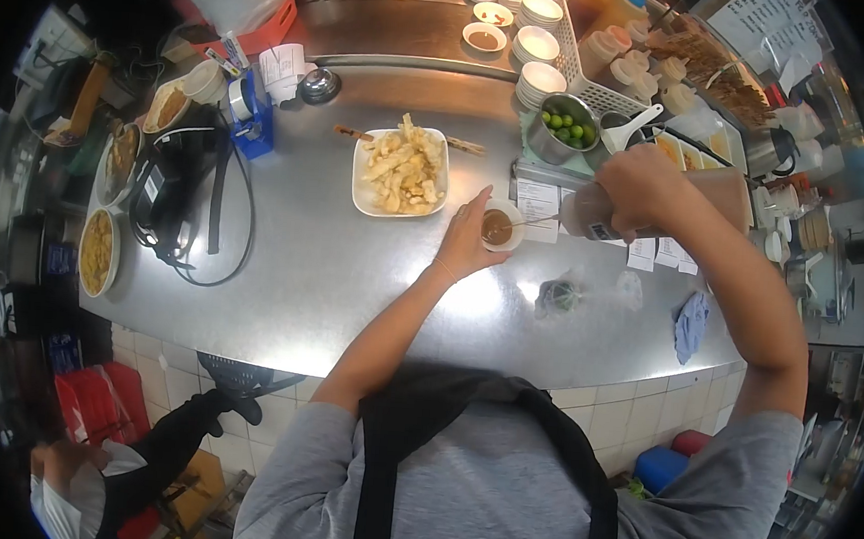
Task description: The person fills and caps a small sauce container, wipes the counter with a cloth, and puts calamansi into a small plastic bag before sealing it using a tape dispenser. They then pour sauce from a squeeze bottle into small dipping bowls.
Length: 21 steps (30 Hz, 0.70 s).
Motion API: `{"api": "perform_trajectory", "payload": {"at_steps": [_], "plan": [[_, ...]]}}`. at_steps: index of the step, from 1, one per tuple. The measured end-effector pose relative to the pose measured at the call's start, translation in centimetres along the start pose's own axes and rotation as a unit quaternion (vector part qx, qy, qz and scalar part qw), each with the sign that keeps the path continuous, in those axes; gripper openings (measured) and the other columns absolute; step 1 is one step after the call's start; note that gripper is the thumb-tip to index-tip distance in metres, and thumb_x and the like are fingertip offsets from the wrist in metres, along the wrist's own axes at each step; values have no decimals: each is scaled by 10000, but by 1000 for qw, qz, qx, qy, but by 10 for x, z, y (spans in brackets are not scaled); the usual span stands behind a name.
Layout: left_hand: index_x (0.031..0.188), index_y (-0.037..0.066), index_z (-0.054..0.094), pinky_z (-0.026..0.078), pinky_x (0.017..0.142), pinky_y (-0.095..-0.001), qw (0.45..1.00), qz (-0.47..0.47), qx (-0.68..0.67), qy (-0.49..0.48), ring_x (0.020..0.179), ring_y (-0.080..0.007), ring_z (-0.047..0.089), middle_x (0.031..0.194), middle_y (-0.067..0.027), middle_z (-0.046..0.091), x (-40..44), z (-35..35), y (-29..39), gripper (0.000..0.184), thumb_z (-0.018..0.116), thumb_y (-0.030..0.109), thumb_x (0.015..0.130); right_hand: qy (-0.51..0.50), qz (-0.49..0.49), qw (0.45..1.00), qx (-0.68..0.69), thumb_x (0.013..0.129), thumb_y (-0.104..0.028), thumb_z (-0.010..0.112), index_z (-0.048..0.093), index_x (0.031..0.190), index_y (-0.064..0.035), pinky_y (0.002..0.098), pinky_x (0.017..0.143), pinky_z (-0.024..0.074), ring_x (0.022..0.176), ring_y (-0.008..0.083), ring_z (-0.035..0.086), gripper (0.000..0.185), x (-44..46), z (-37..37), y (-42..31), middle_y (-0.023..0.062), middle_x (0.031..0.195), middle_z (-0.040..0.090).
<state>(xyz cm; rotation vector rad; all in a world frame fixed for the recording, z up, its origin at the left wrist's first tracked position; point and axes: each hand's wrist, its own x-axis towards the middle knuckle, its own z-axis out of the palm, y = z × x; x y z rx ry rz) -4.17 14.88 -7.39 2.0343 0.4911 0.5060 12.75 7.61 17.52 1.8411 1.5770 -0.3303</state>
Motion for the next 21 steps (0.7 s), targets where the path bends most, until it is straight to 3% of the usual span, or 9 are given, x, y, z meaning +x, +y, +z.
{"api": "perform_trajectory", "payload": {"at_steps": [7, 10, 12, 16, 19, 21], "plan": [[1364, 26, 215, 362, 970, -404, 998, -25, -57, 5, 1133, -352, 432, 1215, -228, 446, 3, -15, 28, 1050, 817, 244, 531, -14, -23, 999, 21, 416, -205, 788, 694, 677, -57, 343, 613, 497, 689, 265, 648, 314, 24, 20, -17, 125, 710, 656], [1364, 11, 208, 367, 969, -400, 998, -12, -55, 20, 1132, -353, 435, 1208, -227, 451, 9, -26, 39, 1062, 821, 248, 529, -1, -17, 998, 60, 434, -216, 790, 694, 739, -56, 360, 641, 499, 715, 273, 647, 358, 20, 21, -10, 124, 742, 660], [1363, 2, 204, 368, 971, -395, 998, -7, -53, 26, 1140, -354, 435, 1220, -230, 444, 17, -32, 43, 1071, 825, 251, 527, -8, 5, 990, 140, 425, -243, 789, 652, 899, -49, 369, 717, 492, 784, 305, 631, 530, 13, 20, 1, 144, 821, 654], [1352, -35, 203, 375, 974, -383, 998, 17, -40, 37, 1154, -357, 449, 1240, -243, 442, 38, -49, 55, 1091, 840, 265, 519, 43, -1, 979, 200, 431, -233, 790, 641, 911, -29, 376, 734, 486, 822, 332, 617, 542, 2, 28, 19, 169, 835, 645], [1340, -52, 217, 380, 971, -384, 998, 41, -41, 41, 1156, -354, 461, 1240, -249, 454, 53, -63, 67, 1084, 845, 268, 516, 32, 27, 951, 306, 461, -218, 793, 622, 934, -9, 349, 763, 472, 859, 307, 615, 545, 0, 39, 30, 170, 865, 641], [1335, -56, 227, 386, 965, -384, 997, 53, -31, 52, 1140, -351, 476, 1220, -246, 473, 65, -68, 71, 1082, 850, 264, 510, 49, -75, 866, 492, 492, -208, 798, 590, 970, -1, 319, 788, 451, 882, 260, 606, 560, 11, 61, 40, 152, 918, 635]]}}
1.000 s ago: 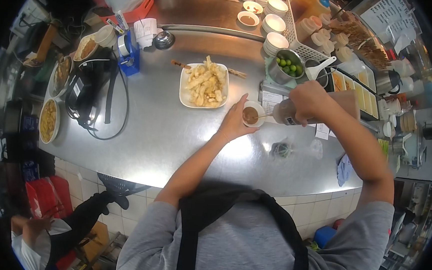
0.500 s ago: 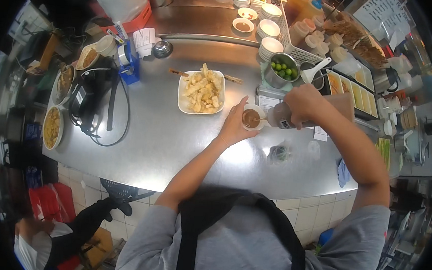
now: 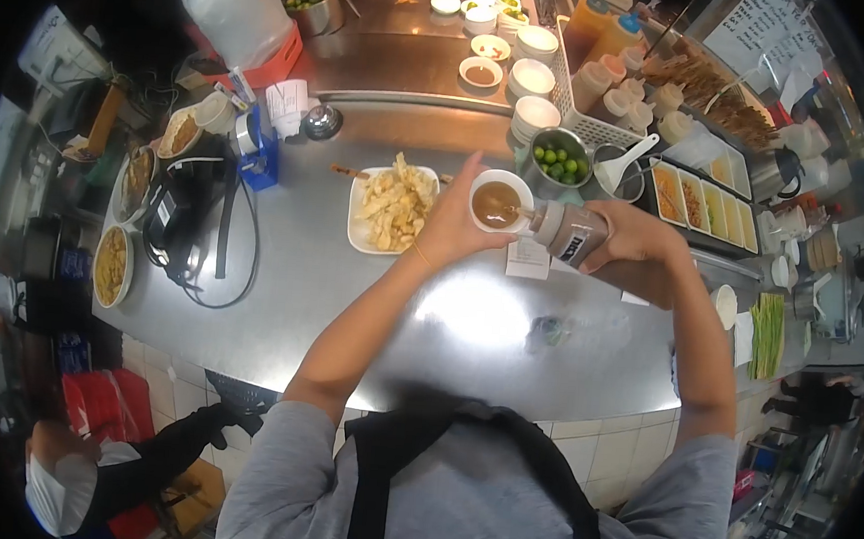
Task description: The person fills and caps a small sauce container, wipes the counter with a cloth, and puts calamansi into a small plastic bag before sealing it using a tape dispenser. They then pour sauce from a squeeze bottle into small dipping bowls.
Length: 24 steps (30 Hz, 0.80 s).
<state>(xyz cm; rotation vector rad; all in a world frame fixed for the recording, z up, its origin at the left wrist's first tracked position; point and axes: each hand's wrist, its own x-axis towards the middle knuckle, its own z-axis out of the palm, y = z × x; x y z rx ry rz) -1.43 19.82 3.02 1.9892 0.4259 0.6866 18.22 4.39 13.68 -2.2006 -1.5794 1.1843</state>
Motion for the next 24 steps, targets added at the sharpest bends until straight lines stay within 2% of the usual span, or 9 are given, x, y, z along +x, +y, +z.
{"api": "perform_trajectory", "payload": {"at_steps": [1, 6, 9, 12, 13, 14, 16, 20, 24], "plan": [[1337, -50, 227, 387, 965, -378, 1000, -4, -5, -2, 1140, -341, 478, 1219, -241, 475, 7, -2, 2, 1083, 850, 262, 508, -9, 2, 1000, 16, 515, -201, 798, 563, 1020, -7, 294, 814, 433, 897, 219, 585, 590, 1, 0, 3, 118, 955, 623], [1341, -37, 230, 389, 961, -353, 999, 1, -36, 4, 1124, -303, 498, 1196, -212, 496, 45, -13, -7, 1079, 845, 255, 505, 72, -52, 990, 112, 528, -210, 789, 558, 1066, -13, 298, 837, 430, 890, 218, 578, 618, 16, -3, 13, 106, 965, 616], [1335, -33, 253, 389, 962, -344, 1000, -1, -20, 23, 1148, -280, 481, 1226, -206, 471, 81, -24, -36, 1048, 832, 245, 506, 259, -65, 948, 174, 533, -229, 789, 540, 1117, -15, 315, 863, 427, 931, 209, 576, 670, 27, -28, 5, 109, 1022, 611], [1326, -33, 274, 386, 968, -352, 996, -41, 61, 47, 1163, -298, 462, 1253, -219, 441, 116, -42, -64, 1027, 829, 246, 508, 481, -119, 841, 216, 581, -186, 787, 550, 1094, -9, 316, 813, 475, 903, 188, 599, 592, 38, -78, -3, 112, 1021, 621], [1319, -31, 289, 384, 974, -361, 990, -19, 102, 93, 1161, -315, 457, 1262, -220, 434, 131, -46, -80, 1010, 825, 248, 511, 556, -146, 794, 197, 592, -171, 797, 543, 1087, -6, 309, 793, 481, 892, 187, 601, 580, 43, -95, 1, 105, 1011, 619], [1319, -31, 289, 384, 974, -361, 990, -19, 105, 97, 1161, -315, 457, 1262, -220, 434, 142, -51, -88, 1010, 825, 248, 511, 554, -150, 794, 198, 592, -171, 797, 543, 1087, -6, 309, 793, 481, 892, 187, 601, 580, 50, -111, 1, 105, 1011, 619], [1319, -25, 292, 381, 979, -365, 976, -46, 159, 141, 1171, -315, 446, 1273, -212, 428, 168, -60, -103, 1007, 825, 247, 509, 636, -238, 686, 262, 611, -133, 798, 528, 1081, -1, 304, 800, 473, 891, 179, 598, 558, 67, -139, 5, 96, 1002, 617], [1314, -7, 306, 396, 959, -368, 959, -46, 192, 205, 1143, -301, 477, 1235, -205, 473, 218, -63, -164, 976, 834, 211, 522, 647, -304, 655, 245, 631, -106, 792, 509, 1083, 0, 304, 814, 463, 917, 175, 585, 544, 120, -174, 29, 91, 1012, 605], [1315, -9, 304, 394, 962, -368, 954, -106, 177, 217, 1144, -304, 477, 1232, -208, 475, 255, -58, -200, 977, 830, 211, 521, 685, -272, 638, 223, 622, -76, 788, 484, 1090, -1, 312, 847, 444, 984, 188, 557, 564, 166, -177, 48, 109, 1067, 572]]}}
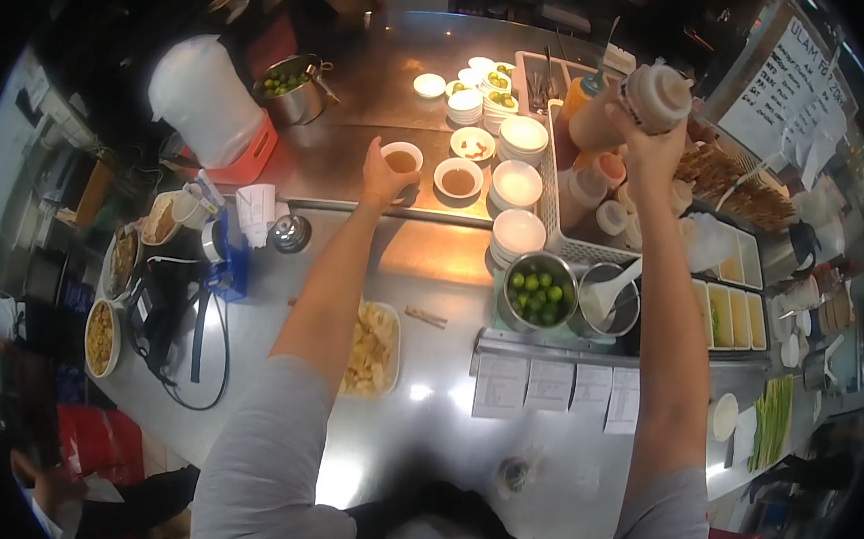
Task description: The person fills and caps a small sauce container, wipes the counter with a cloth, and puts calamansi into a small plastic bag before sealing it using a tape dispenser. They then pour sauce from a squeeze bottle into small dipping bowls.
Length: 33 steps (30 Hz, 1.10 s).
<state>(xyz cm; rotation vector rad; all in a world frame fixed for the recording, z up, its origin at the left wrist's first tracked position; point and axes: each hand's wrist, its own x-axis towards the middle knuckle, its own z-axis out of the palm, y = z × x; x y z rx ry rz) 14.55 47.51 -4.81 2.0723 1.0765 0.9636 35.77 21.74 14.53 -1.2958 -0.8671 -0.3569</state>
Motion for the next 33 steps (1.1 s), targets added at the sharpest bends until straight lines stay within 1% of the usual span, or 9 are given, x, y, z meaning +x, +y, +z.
{"api": "perform_trajectory", "payload": {"at_steps": [4, 10, 13, 14, 16, 24, 28, 30, 33], "plan": [[1346, -17, 243, 348, 1013, -372, 997, -38, -46, -47, 1211, -325, 393, 1306, -217, 377, 25, 30, -17, 1029, 805, 211, 514, -18, 31, 999, 3, 605, -76, 795, 473, 1113, -4, 327, 854, 453, 998, 205, 560, 606, -9, 8, 51, 115, 1079, 566], [1401, -21, 136, 242, 1070, -344, 971, -46, -223, -70, 1310, -299, 281, 1423, -219, 237, 65, 42, 4, 891, 628, 335, 750, -100, 85, 919, -371, 568, -274, 785, 436, 1146, -10, 353, 820, 453, 970, 307, 585, 726, -19, 13, 62, 163, 1014, 602], [1264, 52, 426, 271, 1054, -338, 839, 28, -515, -175, 1240, -231, 377, 1315, -115, 417, 56, -53, 147, 459, 521, 287, 882, -132, 106, 889, -426, 540, -346, 802, 464, 1141, 3, 407, 853, 441, 1043, 360, 545, 773, -22, 13, 68, 198, 1105, 579], [1110, 35, 494, 314, 1018, -354, 741, 169, -594, -264, 1088, -227, 494, 1150, -118, 519, 41, -93, 199, 328, 544, 246, 865, -144, 135, 864, -463, 552, -361, 793, 463, 1143, 6, 402, 858, 438, 1039, 359, 548, 770, -21, 16, 65, 185, 1105, 585], [1100, 33, 493, 322, 1006, -353, 682, 250, -590, -353, 1076, -223, 498, 1139, -118, 521, 11, -149, 245, 320, 547, 241, 863, -161, 167, 834, -500, 564, -375, 785, 462, 1146, 8, 396, 863, 435, 1035, 358, 551, 769, -23, 17, 63, 173, 1104, 591], [1060, 28, 491, 353, 959, -348, 800, 291, -252, -461, 1025, -210, 512, 1093, -118, 528, -64, -215, 243, 287, 558, 218, 854, -148, 47, 917, -366, 676, -350, 741, 416, 1247, -4, 370, 897, 419, 1069, 299, 530, 743, -17, -8, 81, 227, 1146, 530], [1040, 25, 489, 369, 935, -345, 812, 295, -155, -480, 1000, -203, 519, 1070, -119, 532, -88, -233, 239, 272, 563, 206, 850, -145, 90, 941, -292, 690, -311, 741, 416, 1250, 2, 363, 883, 422, 1059, 302, 528, 719, -13, -37, 73, 222, 1170, 512], [1030, 24, 489, 377, 923, -344, 816, 299, -135, -476, 988, -199, 523, 1059, -119, 534, -97, -239, 239, 264, 565, 200, 848, -66, 93, 972, -208, 701, -285, 701, 492, 1135, 29, 349, 693, 480, 782, 275, 610, 575, -14, -51, 81, 148, 912, 615], [1015, 22, 488, 389, 905, -342, 832, 294, -135, -450, 969, -194, 528, 1042, -119, 537, -107, -243, 238, 253, 569, 192, 845, -148, 87, 926, -336, 719, -245, 688, 502, 1124, 24, 335, 711, 474, 798, 225, 601, 521, 4, -69, 89, 131, 914, 612]]}}
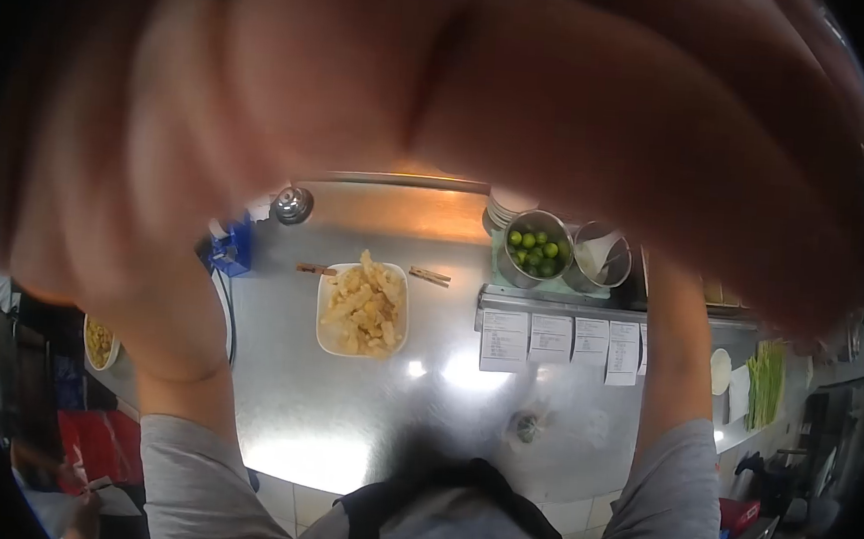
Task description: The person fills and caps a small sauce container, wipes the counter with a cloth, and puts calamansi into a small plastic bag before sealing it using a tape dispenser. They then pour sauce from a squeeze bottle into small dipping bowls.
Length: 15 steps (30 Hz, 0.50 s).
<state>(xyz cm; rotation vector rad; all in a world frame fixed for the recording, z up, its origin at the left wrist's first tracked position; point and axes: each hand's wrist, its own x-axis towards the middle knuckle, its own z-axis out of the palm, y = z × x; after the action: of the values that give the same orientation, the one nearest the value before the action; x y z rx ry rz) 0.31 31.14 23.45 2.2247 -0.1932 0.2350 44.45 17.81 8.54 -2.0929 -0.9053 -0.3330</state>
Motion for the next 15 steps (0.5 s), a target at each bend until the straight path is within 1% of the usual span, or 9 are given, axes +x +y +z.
{"api": "perform_trajectory", "payload": {"at_steps": [1, 4, 6, 7, 9, 10, 11, 13, 15], "plan": [[1010, 21, 487, 393, 899, -341, 1000, 2, -2, 22, 962, -193, 530, 1036, -119, 538, -3, 1, 0, 250, 571, 189, 844, -25, -4, 998, -51, 724, -232, 683, 505, 1121, 22, 330, 717, 473, 804, 209, 597, 504, -1, -3, 2, 125, 914, 611], [995, 19, 486, 404, 881, -340, 991, 15, -27, 128, 943, -188, 535, 1019, -119, 540, -19, -6, 4, 239, 575, 180, 841, 52, -13, 995, 88, 729, -221, 681, 507, 1125, 14, 324, 727, 467, 828, 198, 587, 492, -11, 8, 20, 117, 920, 606], [985, 18, 486, 412, 869, -338, 981, 24, -35, 190, 931, -184, 539, 1007, -119, 542, -32, -13, 7, 232, 577, 174, 839, 82, 27, 991, 105, 732, -201, 684, 509, 1136, 1, 313, 727, 459, 840, 200, 572, 484, -29, -3, -11, 122, 922, 599], [980, 17, 485, 416, 863, -338, 975, 31, -38, 215, 925, -182, 541, 1001, -119, 543, -37, -15, 9, 229, 578, 172, 838, 88, 8, 994, 66, 731, -189, 690, 508, 1144, -4, 304, 704, 455, 815, 191, 569, 487, -28, -2, -7, 116, 909, 599], [970, 16, 485, 424, 851, -336, 964, 39, -34, 260, 912, -179, 544, 990, -119, 545, -56, -16, 13, 223, 581, 166, 836, 47, 53, 989, 127, 731, -186, 690, 513, 1134, -12, 296, 695, 454, 802, 176, 567, 473, -30, -5, -17, 117, 911, 602], [965, 15, 484, 428, 846, -336, 959, 42, -29, 280, 906, -177, 546, 984, -119, 546, -68, -18, 16, 220, 582, 163, 835, 46, 53, 989, 132, 731, -186, 690, 513, 1134, -12, 296, 695, 454, 802, 176, 567, 473, -32, -6, -24, 117, 911, 602], [960, 15, 484, 432, 840, -335, 952, 44, -25, 301, 899, -176, 548, 979, -119, 547, -79, -18, 19, 216, 584, 160, 834, 48, 24, 993, 109, 730, -185, 690, 515, 1126, -14, 295, 688, 454, 788, 168, 566, 465, -33, -6, -23, 108, 895, 599], [950, 13, 483, 440, 828, -334, 938, 50, -14, 342, 887, -172, 551, 967, -119, 549, -106, -17, 22, 211, 586, 154, 832, 27, 35, 993, 112, 733, -176, 685, 518, 1108, -17, 288, 670, 456, 744, 149, 562, 441, -30, -7, -27, 91, 863, 593], [940, 12, 483, 447, 816, -333, 923, 61, 0, 380, 874, -169, 555, 956, -119, 551, -137, -15, 29, 205, 589, 149, 830, 28, 58, 981, 181, 741, -177, 673, 515, 1112, -13, 281, 680, 460, 742, 155, 570, 435, -27, -2, -36, 100, 870, 598]]}}
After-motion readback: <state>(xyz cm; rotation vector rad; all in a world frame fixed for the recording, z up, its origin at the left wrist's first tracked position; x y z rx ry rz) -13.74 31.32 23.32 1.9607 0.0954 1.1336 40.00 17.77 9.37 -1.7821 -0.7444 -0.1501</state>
